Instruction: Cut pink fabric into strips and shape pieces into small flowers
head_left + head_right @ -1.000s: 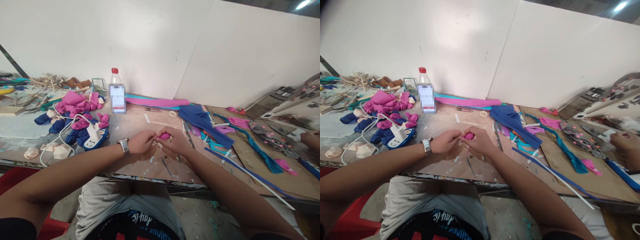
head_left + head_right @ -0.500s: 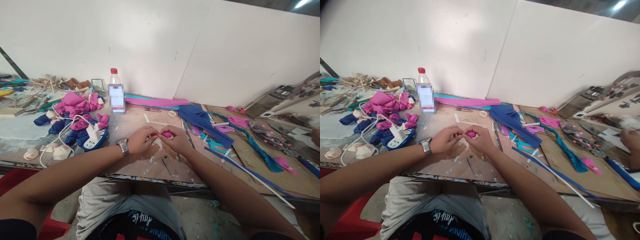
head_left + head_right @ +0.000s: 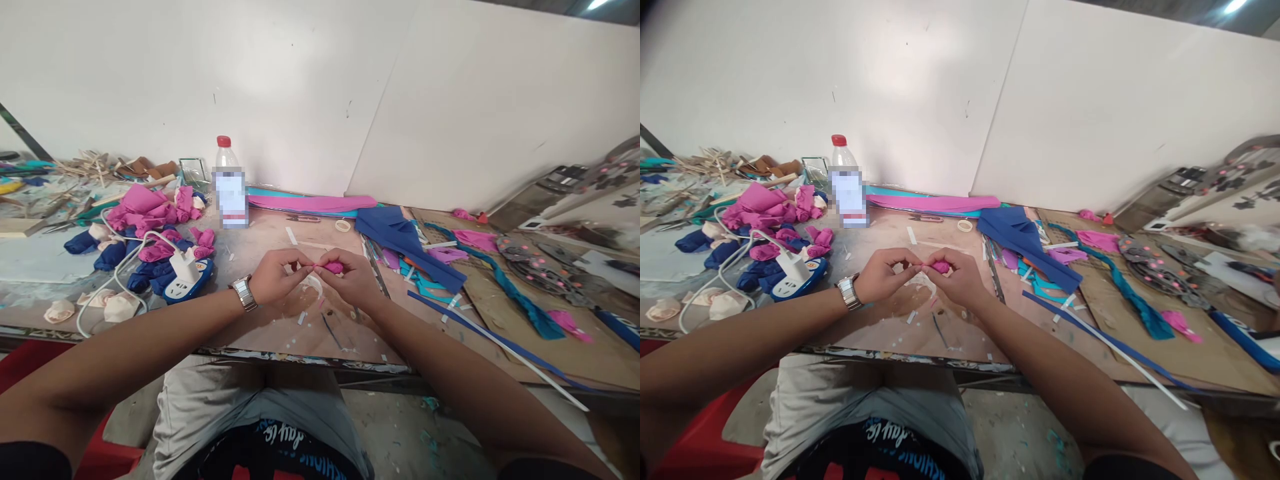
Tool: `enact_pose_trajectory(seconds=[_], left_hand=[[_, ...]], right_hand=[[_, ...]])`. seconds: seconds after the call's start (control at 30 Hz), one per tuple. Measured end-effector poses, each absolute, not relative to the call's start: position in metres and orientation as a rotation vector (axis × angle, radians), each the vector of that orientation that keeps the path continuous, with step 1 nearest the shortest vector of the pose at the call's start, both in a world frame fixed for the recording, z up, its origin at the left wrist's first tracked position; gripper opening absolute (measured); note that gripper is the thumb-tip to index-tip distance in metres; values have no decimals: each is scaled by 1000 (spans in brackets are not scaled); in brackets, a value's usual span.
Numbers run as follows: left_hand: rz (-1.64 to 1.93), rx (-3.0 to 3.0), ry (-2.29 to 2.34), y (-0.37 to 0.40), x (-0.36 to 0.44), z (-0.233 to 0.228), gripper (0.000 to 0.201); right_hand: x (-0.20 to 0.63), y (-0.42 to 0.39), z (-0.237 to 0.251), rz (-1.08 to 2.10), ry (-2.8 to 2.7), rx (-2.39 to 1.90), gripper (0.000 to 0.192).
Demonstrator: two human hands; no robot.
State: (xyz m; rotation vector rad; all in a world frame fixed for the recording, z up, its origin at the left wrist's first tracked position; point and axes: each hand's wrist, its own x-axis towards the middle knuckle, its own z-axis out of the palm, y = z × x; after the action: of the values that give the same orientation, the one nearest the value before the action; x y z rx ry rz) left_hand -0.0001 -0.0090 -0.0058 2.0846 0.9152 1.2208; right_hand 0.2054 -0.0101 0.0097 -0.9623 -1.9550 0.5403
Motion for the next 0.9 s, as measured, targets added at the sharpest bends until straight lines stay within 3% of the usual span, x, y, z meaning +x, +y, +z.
enact_pose_trajectory(seconds=[0.43,0.9], left_hand=[[1252,2127,832,-6,-3,-6,23],[1285,2201,837,-7,-3,-4,19]], right_hand=[[205,-10,10,546,-1972,-918,12],[205,-10,10,331,-2058,-730,5]])
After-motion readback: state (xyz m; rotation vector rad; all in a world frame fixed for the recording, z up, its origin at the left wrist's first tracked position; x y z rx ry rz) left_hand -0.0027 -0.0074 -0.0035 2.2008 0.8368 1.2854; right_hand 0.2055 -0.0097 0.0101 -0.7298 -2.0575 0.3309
